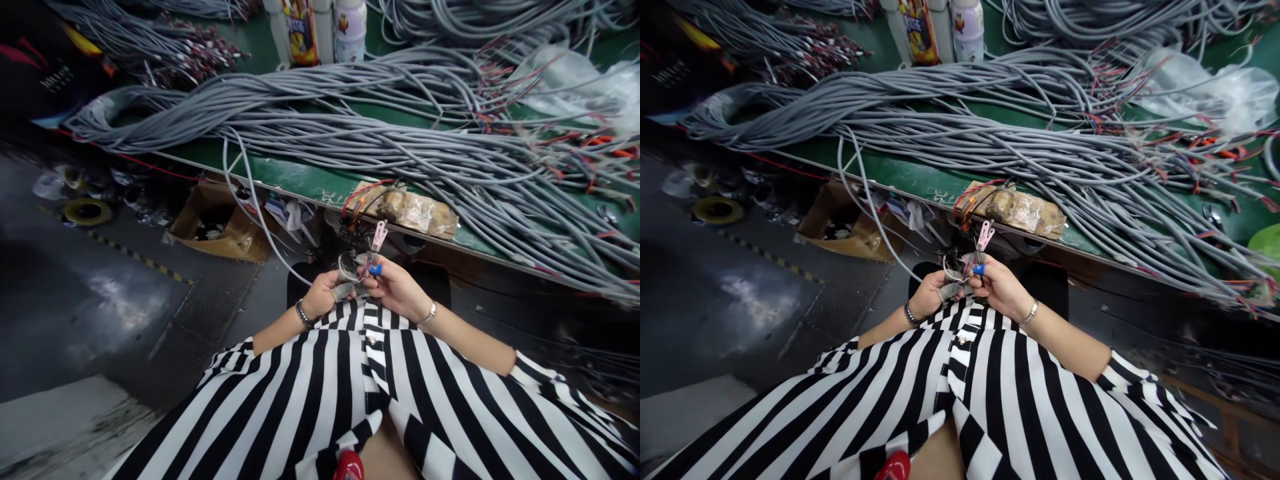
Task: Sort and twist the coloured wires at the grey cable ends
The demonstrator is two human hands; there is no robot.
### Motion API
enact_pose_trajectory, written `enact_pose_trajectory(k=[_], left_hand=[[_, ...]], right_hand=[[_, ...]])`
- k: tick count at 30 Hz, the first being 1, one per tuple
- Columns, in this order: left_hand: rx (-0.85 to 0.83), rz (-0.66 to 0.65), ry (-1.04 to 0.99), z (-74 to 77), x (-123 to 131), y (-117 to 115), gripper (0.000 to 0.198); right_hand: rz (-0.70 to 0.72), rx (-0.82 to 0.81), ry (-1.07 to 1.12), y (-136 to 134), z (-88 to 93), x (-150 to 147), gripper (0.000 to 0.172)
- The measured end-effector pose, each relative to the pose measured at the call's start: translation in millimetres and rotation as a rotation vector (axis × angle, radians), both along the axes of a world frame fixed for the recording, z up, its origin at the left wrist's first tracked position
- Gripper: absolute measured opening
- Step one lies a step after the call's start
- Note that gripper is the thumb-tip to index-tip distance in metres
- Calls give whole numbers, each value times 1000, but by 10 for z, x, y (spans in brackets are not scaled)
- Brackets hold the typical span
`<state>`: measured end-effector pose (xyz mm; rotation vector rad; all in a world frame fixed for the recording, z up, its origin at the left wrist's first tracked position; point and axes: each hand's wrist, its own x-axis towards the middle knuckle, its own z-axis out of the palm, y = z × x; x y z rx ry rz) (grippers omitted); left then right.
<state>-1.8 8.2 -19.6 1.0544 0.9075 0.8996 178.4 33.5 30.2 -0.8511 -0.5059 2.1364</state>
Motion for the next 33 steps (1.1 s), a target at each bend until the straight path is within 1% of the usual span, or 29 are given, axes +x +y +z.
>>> enact_pose_trajectory(k=[2,6,7,10,14,17,19,22,25,28,33], left_hand=[[-5,-4,5,8,-1,1,37],[-47,-4,3,50,2,2,40],[-62,-3,1,60,3,2,40],[-85,10,-19,80,6,2,41],[-109,21,-36,90,14,2,40],[-117,3,-27,95,20,7,39],[-129,-8,-21,98,21,13,40],[-151,-35,-2,105,14,22,42],[-138,-53,20,108,5,27,41],[-116,-45,33,91,0,25,41],[-64,-7,57,38,-1,13,42]], right_hand=[[5,56,-11,4,-15,13,22],[62,174,-62,7,-61,32,43],[76,190,-84,10,-73,34,45],[91,199,-138,27,-109,34,42],[125,133,-137,59,-158,32,33],[151,102,-113,80,-179,35,34],[154,117,-122,91,-175,39,35],[155,150,-171,110,-145,53,37],[162,170,-231,127,-112,64,37],[134,174,-284,128,-95,47,35],[31,163,-320,85,-77,-28,34]])
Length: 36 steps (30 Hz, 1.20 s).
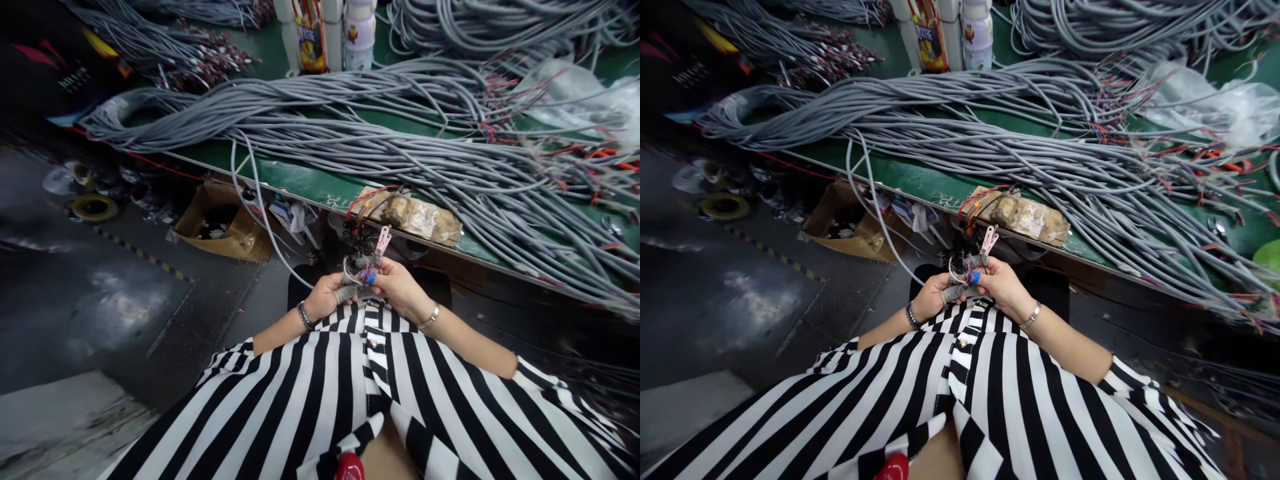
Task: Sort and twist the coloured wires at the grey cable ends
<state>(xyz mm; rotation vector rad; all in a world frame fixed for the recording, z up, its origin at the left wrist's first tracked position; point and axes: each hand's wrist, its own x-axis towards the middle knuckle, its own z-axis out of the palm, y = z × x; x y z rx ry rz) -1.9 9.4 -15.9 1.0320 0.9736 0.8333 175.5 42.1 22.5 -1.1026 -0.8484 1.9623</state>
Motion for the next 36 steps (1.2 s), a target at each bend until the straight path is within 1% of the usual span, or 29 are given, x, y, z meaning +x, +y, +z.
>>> enact_pose_trajectory(k=[3,8,11,12,14,16,17,20,23,25,27,29,31,33,36], left_hand=[[30,21,7,-9,4,-4,43],[58,42,-10,2,18,2,37],[96,50,-43,9,39,27,36],[124,47,-60,11,49,41,38],[191,32,-72,13,75,77,50],[237,20,-30,14,102,113,60],[250,28,8,15,114,129,60],[286,129,123,49,144,160,48],[304,241,180,137,173,178,35],[275,255,153,194,198,195,29],[195,259,50,218,225,212,25],[63,291,-96,201,243,222,26],[-71,326,-242,161,245,217,31],[-164,329,-362,125,234,203,34],[-269,325,-496,108,211,186,28]], right_hand=[[-57,-28,42,-30,8,-21,34],[-53,-129,201,-55,2,-19,26],[-80,-169,250,-50,14,-25,23],[-93,-173,258,-45,22,-29,23],[-124,-166,259,-33,41,-36,24],[-156,-144,243,-22,53,-42,25],[-170,-130,231,-19,55,-43,25],[-190,-97,205,-21,38,-40,25],[-191,-92,186,-33,-3,-37,23],[-188,-106,178,-37,-32,-37,23],[-184,-128,192,-32,-51,-34,23],[-188,-159,232,-15,-54,-26,23],[-206,-196,283,7,-47,-12,23],[-220,-232,327,26,-38,-1,22],[-212,-266,385,34,-35,1,19]])
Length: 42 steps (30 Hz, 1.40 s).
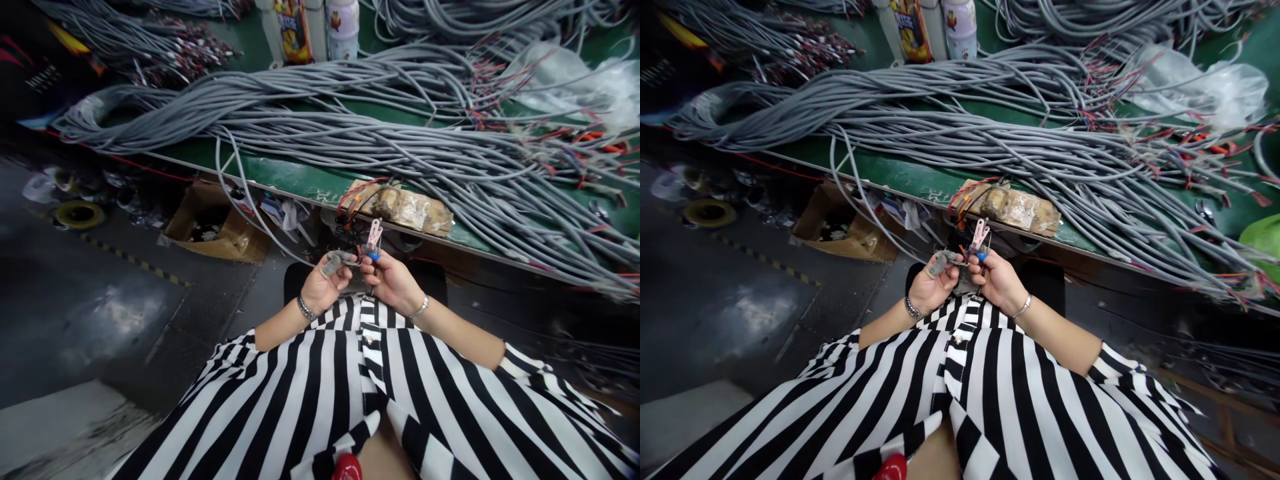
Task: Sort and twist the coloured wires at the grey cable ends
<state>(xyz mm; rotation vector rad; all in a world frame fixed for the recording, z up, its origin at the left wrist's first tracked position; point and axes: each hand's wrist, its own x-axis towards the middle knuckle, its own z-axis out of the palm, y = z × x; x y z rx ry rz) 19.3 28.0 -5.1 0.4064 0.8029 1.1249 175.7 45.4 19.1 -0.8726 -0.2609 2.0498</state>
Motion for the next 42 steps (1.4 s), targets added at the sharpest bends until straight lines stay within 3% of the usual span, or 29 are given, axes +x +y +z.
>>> enact_pose_trajectory(k=[5,10,13,18,21,25,31,35,38,40,42], left_hand=[[-44,-27,-133,46,-18,12,27],[-136,80,-198,122,-57,31,31],[-131,114,-268,152,-74,26,33],[-116,63,-295,172,-42,0,36],[-112,28,-282,173,-18,-10,35],[-90,14,-278,151,-7,-3,33],[-89,47,-193,140,-120,54,33],[-36,131,-182,125,-401,82,33],[45,255,-122,9,-643,91,28],[107,309,59,-115,-745,94,20],[202,223,376,-244,-765,95,20]], right_hand=[[59,-54,84,-13,-4,2,17],[40,-24,85,-34,-6,51,21],[67,130,-37,-68,-34,60,24],[149,361,-375,-81,-128,56,41],[160,420,-522,-64,-184,57,43],[237,405,-522,-56,-229,51,44],[323,475,-705,8,-187,155,36],[387,498,-719,26,-154,239,34],[394,465,-673,12,-173,246,36],[394,441,-634,4,-188,232,37],[389,421,-594,0,-196,210,38]])
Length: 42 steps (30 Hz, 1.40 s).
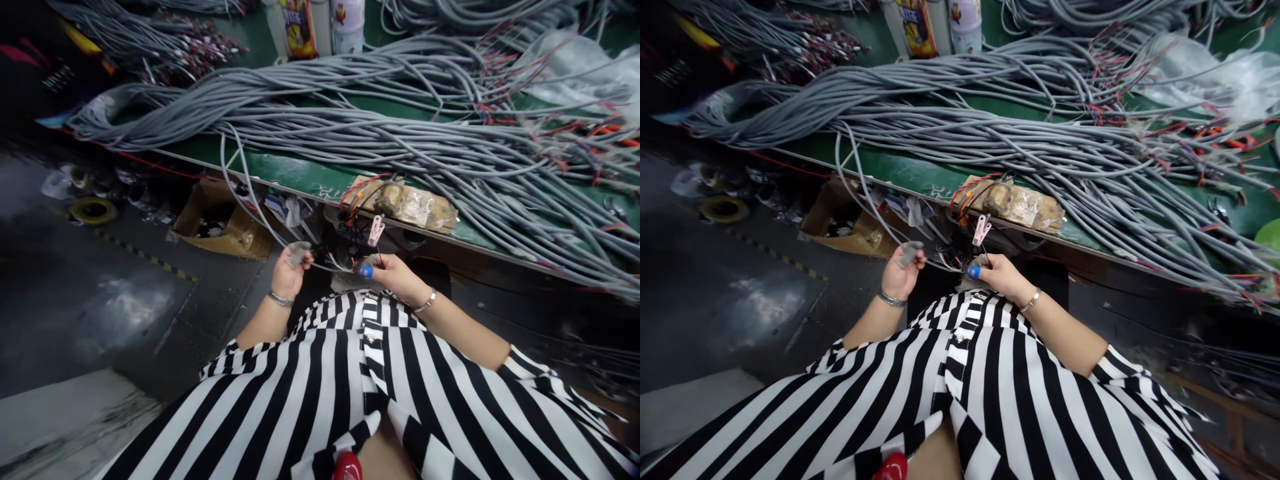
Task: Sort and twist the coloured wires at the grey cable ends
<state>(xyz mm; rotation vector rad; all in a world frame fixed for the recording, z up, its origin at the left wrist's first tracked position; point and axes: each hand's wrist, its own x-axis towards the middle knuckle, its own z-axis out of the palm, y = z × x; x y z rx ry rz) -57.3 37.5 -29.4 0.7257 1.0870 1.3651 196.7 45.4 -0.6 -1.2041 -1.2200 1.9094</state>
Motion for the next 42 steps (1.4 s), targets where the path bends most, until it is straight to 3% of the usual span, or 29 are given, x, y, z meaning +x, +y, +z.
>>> enact_pose_trajectory(k=[4,5,7,13,19,23,25,28,31,34,38,42], left_hand=[[226,-529,621,-148,149,13,27],[286,-638,680,-157,201,15,25],[338,-726,684,-148,290,11,26],[144,-525,353,-60,386,-58,42],[40,-499,281,-58,389,-112,44],[20,-489,266,-84,353,-135,42],[14,-489,279,-87,333,-148,40],[16,-503,314,-71,317,-164,36],[28,-545,317,-37,316,-165,34],[30,-570,316,-9,318,-150,35],[12,-446,227,-2,308,-128,40],[10,-224,108,0,258,-117,43]], right_hand=[[-29,-18,44,-6,-15,-41,40],[-43,-19,47,-9,-21,-45,40],[-81,-13,43,-16,-37,-40,41],[-108,167,53,-5,-72,21,45],[51,213,70,26,-3,-107,75],[69,223,126,25,19,-244,57],[72,329,17,30,4,-264,43],[88,646,-256,42,6,-232,33],[202,890,-536,41,84,-176,24],[356,1023,-730,24,200,-121,11],[453,1064,-971,33,250,17,11],[379,935,-1126,73,176,225,11]])
